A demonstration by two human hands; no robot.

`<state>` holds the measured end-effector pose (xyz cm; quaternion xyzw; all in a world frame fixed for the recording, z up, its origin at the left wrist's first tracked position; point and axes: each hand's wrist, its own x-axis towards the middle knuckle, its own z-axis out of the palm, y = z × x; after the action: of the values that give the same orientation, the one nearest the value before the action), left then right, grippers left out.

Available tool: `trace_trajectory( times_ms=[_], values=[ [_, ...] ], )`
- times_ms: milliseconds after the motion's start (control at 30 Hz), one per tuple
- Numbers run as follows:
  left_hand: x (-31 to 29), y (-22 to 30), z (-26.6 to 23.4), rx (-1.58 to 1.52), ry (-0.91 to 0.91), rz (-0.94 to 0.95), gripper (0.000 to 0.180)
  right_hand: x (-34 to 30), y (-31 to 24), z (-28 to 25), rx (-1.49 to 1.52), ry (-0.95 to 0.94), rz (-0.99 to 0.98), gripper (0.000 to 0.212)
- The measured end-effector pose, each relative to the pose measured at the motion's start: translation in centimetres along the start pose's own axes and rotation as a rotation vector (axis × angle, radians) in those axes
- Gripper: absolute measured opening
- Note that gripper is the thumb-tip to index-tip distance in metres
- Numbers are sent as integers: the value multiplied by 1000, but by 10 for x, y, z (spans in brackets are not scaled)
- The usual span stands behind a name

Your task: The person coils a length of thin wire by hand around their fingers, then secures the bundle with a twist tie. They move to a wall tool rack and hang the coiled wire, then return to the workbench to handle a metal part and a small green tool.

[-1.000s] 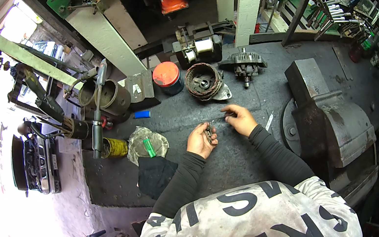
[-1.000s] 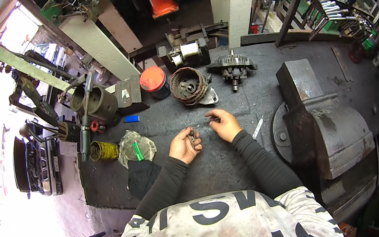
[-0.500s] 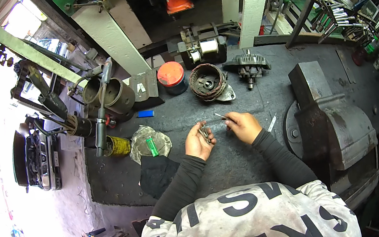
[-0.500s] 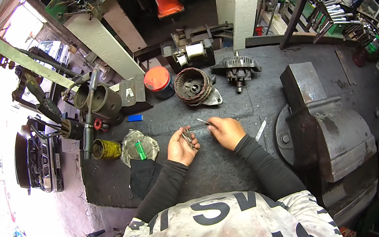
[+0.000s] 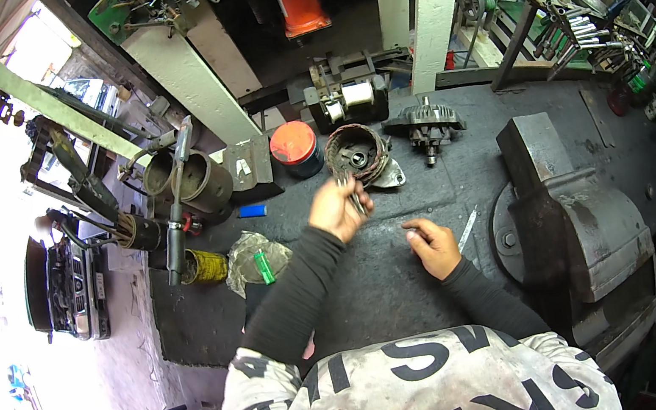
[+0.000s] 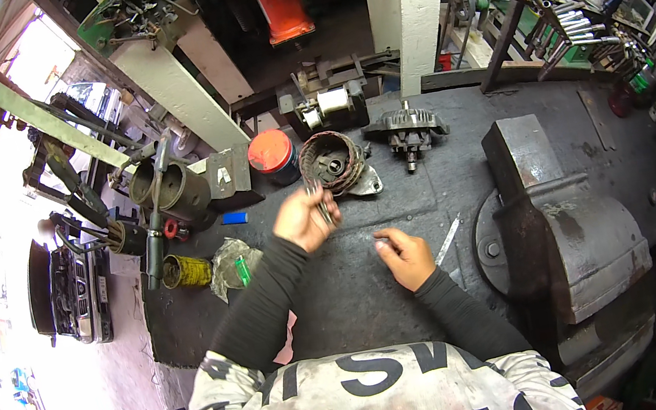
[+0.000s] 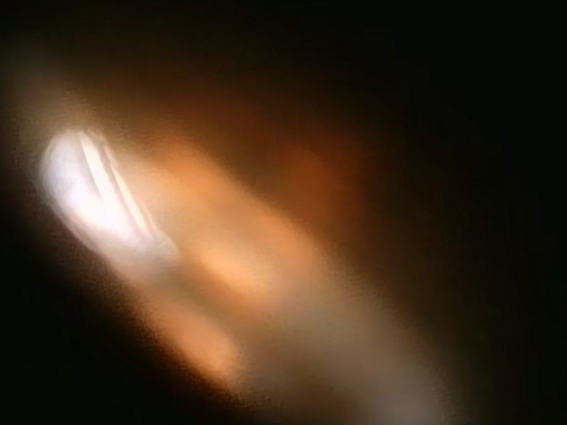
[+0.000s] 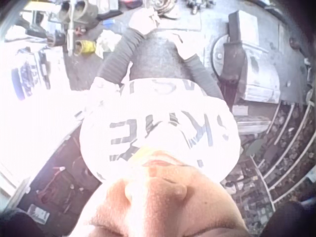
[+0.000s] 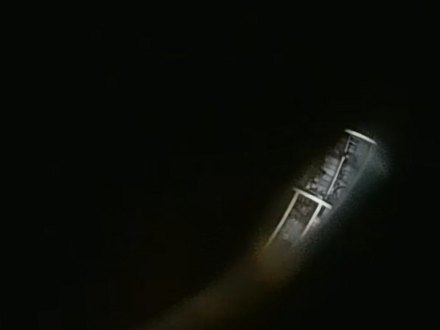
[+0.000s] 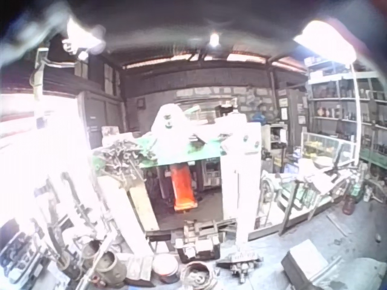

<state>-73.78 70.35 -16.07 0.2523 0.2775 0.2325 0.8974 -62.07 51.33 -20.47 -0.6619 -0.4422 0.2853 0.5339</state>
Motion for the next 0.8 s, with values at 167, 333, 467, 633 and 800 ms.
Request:
trace_trajectory(
  times_ms=[167,333,467,633,800],
  values=[
    [81,64,36,1190,43,20,27,-9,24,-9,182,85,189,15],
    [113,56,39,2060,-42,105,36,-19,39,-8,156,33,202,15],
    [111,54,33,2192,-127,116,32,-24,49,-9,97,36,219,14],
    [124,47,25,2218,-213,-23,38,-21,42,-10,47,23,202,15],
    [114,48,48,2363,-215,-112,37,-22,43,-10,18,6,186,17]
  ],
)
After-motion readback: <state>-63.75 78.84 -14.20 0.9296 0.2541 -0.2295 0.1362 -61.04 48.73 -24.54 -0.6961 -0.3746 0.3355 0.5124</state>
